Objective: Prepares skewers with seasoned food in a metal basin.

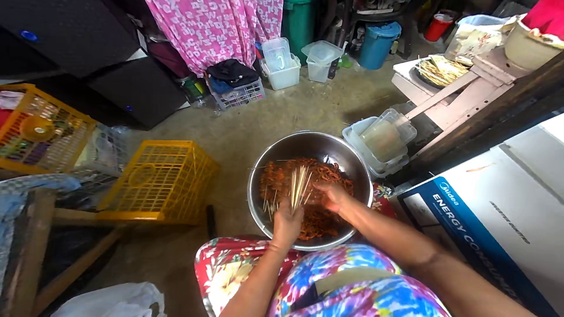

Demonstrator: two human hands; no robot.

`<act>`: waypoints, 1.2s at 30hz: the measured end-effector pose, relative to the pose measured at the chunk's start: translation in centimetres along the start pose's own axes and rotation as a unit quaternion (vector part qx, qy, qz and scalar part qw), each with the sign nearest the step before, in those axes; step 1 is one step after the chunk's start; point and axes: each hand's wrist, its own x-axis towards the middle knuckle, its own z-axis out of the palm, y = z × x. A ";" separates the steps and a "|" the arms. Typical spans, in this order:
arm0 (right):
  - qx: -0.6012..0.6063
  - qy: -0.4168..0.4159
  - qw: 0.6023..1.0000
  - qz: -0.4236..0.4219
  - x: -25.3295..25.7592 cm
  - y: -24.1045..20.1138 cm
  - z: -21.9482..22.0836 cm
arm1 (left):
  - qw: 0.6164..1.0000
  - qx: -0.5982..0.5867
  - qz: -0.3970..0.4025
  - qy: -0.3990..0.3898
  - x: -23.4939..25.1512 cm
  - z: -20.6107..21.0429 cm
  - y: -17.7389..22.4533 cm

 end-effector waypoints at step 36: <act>-0.872 -0.106 0.471 -0.088 0.9 1.5 2.4 | 0.991 -0.085 -0.107 0.002 0.1 -9.5 8.4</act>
